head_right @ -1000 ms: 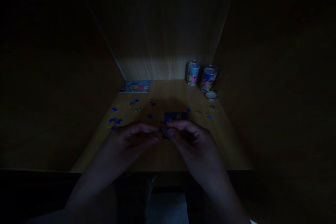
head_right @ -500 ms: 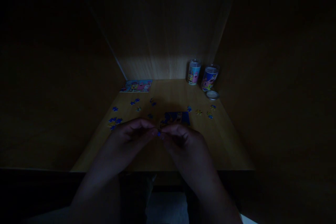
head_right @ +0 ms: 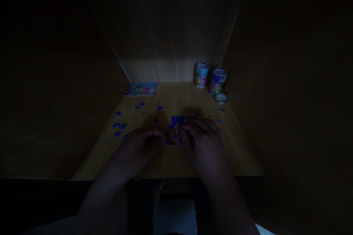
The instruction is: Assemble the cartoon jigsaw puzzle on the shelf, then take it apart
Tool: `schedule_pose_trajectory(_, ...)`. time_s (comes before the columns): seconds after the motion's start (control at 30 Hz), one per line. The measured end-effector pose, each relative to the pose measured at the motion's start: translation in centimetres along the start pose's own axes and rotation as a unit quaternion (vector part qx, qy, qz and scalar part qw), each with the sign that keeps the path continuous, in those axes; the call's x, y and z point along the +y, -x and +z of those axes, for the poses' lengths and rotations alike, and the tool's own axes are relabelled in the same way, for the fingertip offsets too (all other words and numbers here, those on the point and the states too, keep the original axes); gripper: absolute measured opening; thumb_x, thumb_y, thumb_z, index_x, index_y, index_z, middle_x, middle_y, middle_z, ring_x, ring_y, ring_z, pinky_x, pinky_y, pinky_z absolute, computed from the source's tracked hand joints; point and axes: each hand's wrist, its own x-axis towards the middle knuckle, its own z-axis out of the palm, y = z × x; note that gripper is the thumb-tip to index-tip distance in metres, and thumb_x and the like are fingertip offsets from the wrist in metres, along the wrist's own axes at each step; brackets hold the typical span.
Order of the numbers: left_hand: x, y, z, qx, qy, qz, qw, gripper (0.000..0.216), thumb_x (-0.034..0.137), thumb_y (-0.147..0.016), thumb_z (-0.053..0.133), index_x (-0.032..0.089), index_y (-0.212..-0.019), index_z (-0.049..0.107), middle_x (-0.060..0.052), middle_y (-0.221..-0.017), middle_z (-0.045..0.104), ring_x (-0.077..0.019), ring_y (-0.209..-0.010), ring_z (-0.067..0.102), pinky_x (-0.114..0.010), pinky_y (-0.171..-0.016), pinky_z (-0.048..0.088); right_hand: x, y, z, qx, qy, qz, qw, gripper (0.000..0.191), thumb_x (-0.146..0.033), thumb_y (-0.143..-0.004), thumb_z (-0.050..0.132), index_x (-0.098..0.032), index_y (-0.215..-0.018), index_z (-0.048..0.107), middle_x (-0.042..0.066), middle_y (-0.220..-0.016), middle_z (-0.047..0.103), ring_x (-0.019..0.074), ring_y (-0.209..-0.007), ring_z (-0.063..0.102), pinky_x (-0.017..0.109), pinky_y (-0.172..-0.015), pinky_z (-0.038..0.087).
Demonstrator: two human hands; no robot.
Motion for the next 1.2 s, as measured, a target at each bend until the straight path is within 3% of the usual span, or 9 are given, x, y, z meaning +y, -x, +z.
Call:
schedule_pose_trajectory(0.43,0.1,-0.6,0.6,0.026,-0.053,-0.01,0.998,0.021,0.026,-0.102,0.065,0.027,-0.094,0.084,-0.002,-0.102,0.087,-0.0244,-0.096,0.08,-0.038,-0.09,0.057,0.5,0.1,0.8,-0.057,0.005,-0.002,0.998,0.015,-0.034,-0.109,0.069,-0.028,-0.113,0.082,0.007,-0.119,0.083,0.0312,-0.114,0.07,0.054,-0.106,0.054)
schedule_pose_trajectory(0.9,1.0,-0.7,1.2,0.047,-0.113,-0.029,0.992,0.014,0.017,-0.098,0.069,0.023,-0.089,0.078,-0.004,-0.095,0.083,-0.025,-0.093,0.077,-0.037,-0.083,0.051,0.5,0.1,0.8,-0.05,0.015,-0.006,0.999,0.015,-0.033,-0.109,0.067,-0.027,-0.111,0.081,0.008,-0.12,0.082,0.0319,-0.114,0.071,0.054,-0.105,0.055)
schedule_pose_trajectory(1.2,0.6,-0.5,0.7,0.076,-0.095,-0.026,0.992,0.012,0.019,-0.101,0.065,0.023,-0.093,0.073,-0.003,-0.095,0.082,-0.0227,-0.091,0.077,-0.034,-0.082,0.051,0.4,0.2,0.8,-0.052,0.019,-0.001,0.998,0.014,-0.033,-0.109,0.069,-0.028,-0.113,0.081,0.006,-0.122,0.082,0.0314,-0.115,0.07,0.053,-0.108,0.053)
